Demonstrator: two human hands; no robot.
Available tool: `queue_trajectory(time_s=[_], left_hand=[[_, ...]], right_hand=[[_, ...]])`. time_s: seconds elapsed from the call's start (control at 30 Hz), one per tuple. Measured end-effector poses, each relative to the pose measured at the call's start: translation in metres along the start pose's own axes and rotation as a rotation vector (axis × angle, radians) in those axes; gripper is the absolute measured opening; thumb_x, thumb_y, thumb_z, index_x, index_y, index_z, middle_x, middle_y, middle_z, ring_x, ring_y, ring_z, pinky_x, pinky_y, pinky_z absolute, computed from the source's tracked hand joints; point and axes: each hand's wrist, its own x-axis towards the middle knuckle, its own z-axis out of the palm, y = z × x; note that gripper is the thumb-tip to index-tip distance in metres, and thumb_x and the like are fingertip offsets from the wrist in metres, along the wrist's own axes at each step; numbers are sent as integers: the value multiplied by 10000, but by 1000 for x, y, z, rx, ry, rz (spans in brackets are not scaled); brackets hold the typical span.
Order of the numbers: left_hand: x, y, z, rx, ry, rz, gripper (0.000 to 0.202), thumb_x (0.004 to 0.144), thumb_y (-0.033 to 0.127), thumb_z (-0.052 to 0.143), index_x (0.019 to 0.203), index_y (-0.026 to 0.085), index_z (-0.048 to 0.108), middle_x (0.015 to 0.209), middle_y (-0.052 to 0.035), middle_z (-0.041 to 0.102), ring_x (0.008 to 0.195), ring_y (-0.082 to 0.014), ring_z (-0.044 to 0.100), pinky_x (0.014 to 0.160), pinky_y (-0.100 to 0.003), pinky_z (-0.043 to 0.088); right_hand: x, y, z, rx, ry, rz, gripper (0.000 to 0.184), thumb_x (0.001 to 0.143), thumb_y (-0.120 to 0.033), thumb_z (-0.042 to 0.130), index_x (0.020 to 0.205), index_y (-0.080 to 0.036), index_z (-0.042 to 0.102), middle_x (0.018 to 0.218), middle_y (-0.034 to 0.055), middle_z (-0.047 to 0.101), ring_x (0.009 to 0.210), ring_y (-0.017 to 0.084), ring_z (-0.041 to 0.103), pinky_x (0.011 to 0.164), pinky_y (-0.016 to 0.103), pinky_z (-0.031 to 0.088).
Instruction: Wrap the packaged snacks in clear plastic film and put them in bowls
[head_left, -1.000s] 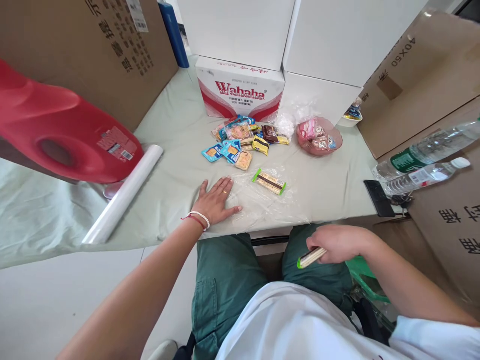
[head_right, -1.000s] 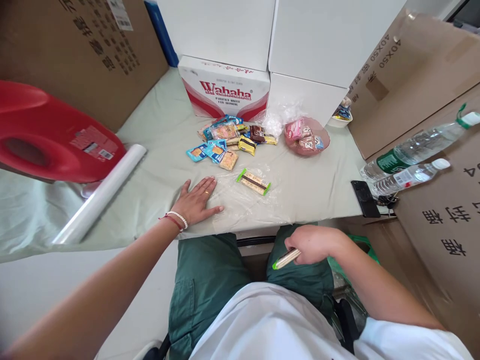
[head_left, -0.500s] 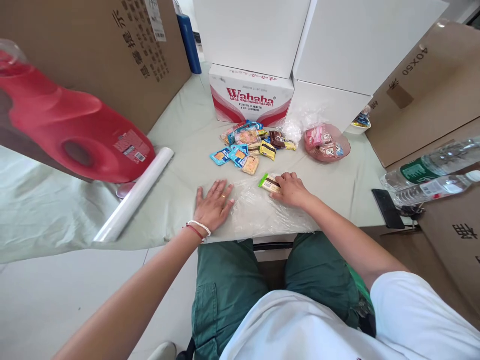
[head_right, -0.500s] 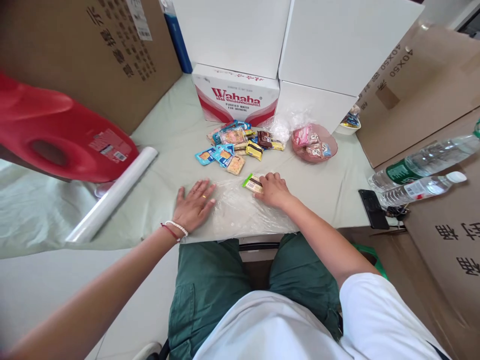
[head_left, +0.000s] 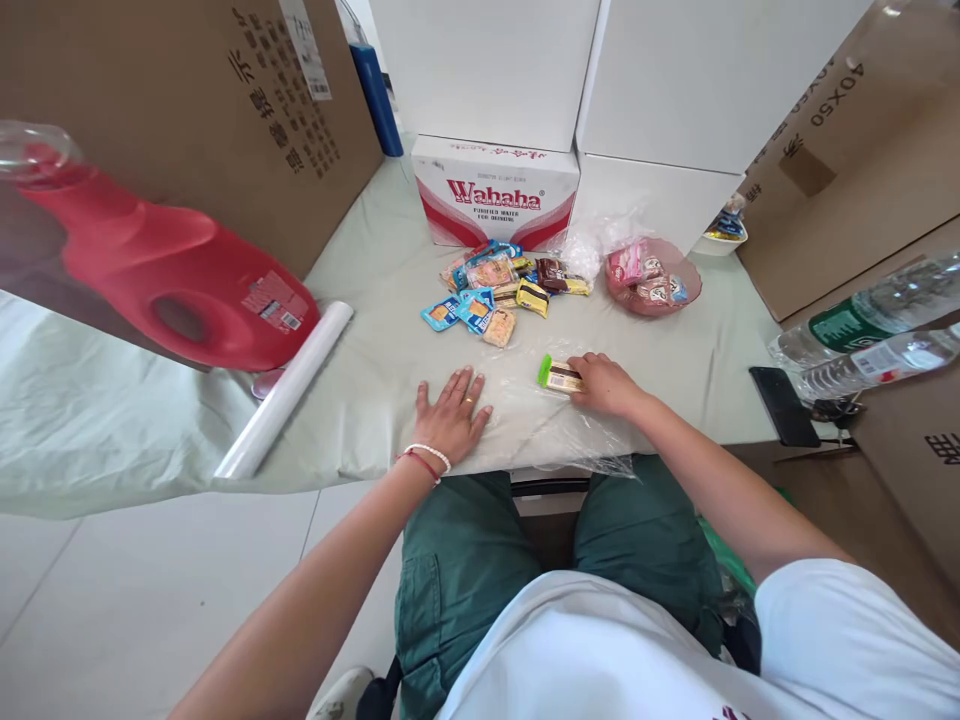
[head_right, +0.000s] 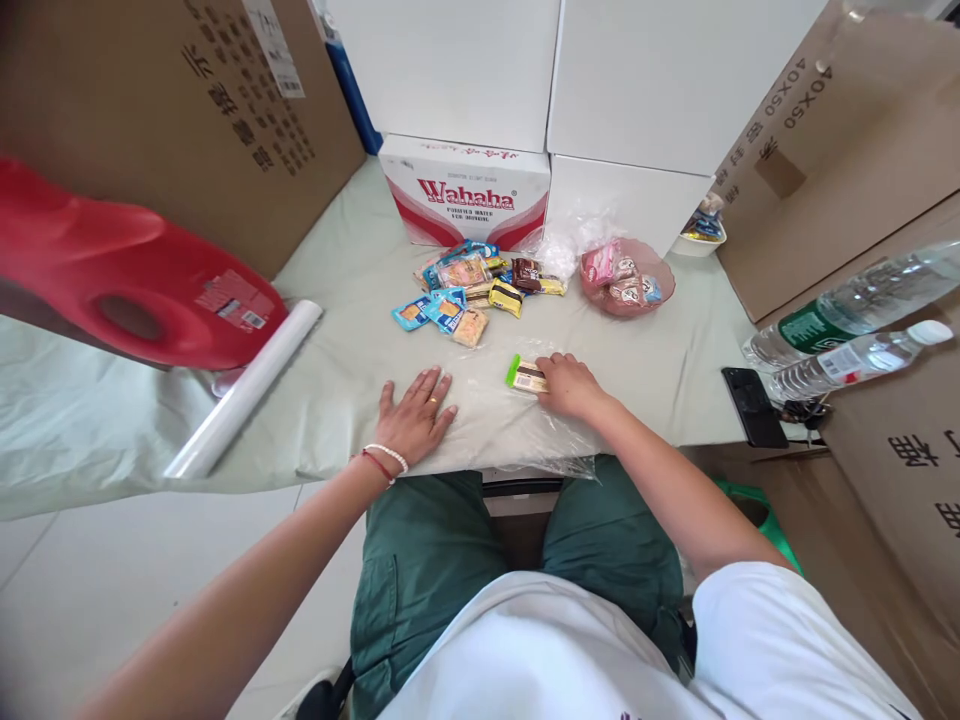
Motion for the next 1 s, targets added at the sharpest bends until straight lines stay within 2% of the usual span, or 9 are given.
queue_trajectory(time_s=[0.13, 0.27, 0.37, 0.43, 0.53, 0.63, 0.73, 0.87, 1.0], left_hand=[[-5, -12, 0, 42, -41, 52, 741, 1045, 627, 296, 1692, 265, 284, 1765, -137, 238, 1611, -353, 303, 1268, -742, 81], [-6, -7, -1, 46, -34, 39, 761, 1037, 646, 316, 1689, 254, 292, 1760, -143, 249, 1606, -359, 312, 1269, -743, 77], [-8, -5, -1, 48, -6, 33, 770, 1041, 632, 329, 1695, 230, 271, 1760, -148, 239, 1610, -345, 310, 1279, -721, 110], [-11, -5, -1, 61, 52, 40, 772, 1041, 618, 358, 1694, 215, 275, 1764, -150, 217, 1625, -338, 278, 1293, -693, 108], [-16, -6, -1, 88, 109, 155, 611, 1074, 516, 353, 1648, 312, 394, 1759, -80, 264, 1640, -299, 247, 1316, -650, 11], [-17, -6, 0, 65, 46, 263, 532, 1097, 399, 293, 1604, 386, 454, 1707, -26, 394, 1615, -264, 319, 1318, -643, -27], [-14, -6, 1, 25, -24, 245, 545, 1096, 396, 275, 1611, 348, 446, 1680, -48, 438, 1581, -271, 387, 1304, -677, 56], [-11, -7, 0, 20, -39, 223, 569, 1092, 403, 263, 1634, 312, 409, 1694, -69, 405, 1582, -264, 386, 1288, -663, 156], [-11, -6, -1, 21, -32, 212, 570, 1092, 411, 262, 1638, 325, 402, 1685, -70, 420, 1575, -273, 397, 1277, -662, 185]], right_hand=[[-19, 40, 1, 6, -9, 19, 606, 858, -297, 666, 1443, -178, 564, 1310, 164, 639, 1171, 334, 578, 928, 377, 450], [-27, 60, -18, 3, 28, 117, 590, 848, -315, 682, 1401, -129, 600, 1239, 188, 664, 1128, 334, 598, 922, 366, 441], [-26, 48, -37, 84, 111, 10, 592, 858, -335, 681, 1404, -124, 589, 1225, 168, 673, 1112, 312, 607, 938, 348, 434], [-23, 29, -42, 106, 96, -101, 572, 849, -337, 691, 1376, -132, 604, 1221, 158, 675, 1110, 310, 607, 932, 342, 431], [-20, -5, -30, 87, 2, -210, 547, 835, -325, 711, 1347, -151, 623, 1222, 157, 672, 1108, 315, 605, 908, 345, 435], [-18, -28, -8, 49, -38, -222, 532, 846, -292, 694, 1357, -162, 619, 1243, 163, 662, 1141, 330, 594, 902, 364, 447], [-17, -34, 4, 31, -31, -215, 516, 865, -259, 662, 1370, -163, 609, 1275, 173, 647, 1174, 346, 573, 915, 394, 455], [-12, -31, 0, 33, -10, -231, 518, 876, -254, 649, 1384, -167, 597, 1298, 181, 628, 1189, 360, 555, 941, 435, 455], [-4, -29, -1, 19, -7, -243, 526, 882, -260, 635, 1397, -164, 586, 1317, 185, 609, 1208, 365, 538, 961, 457, 449]])
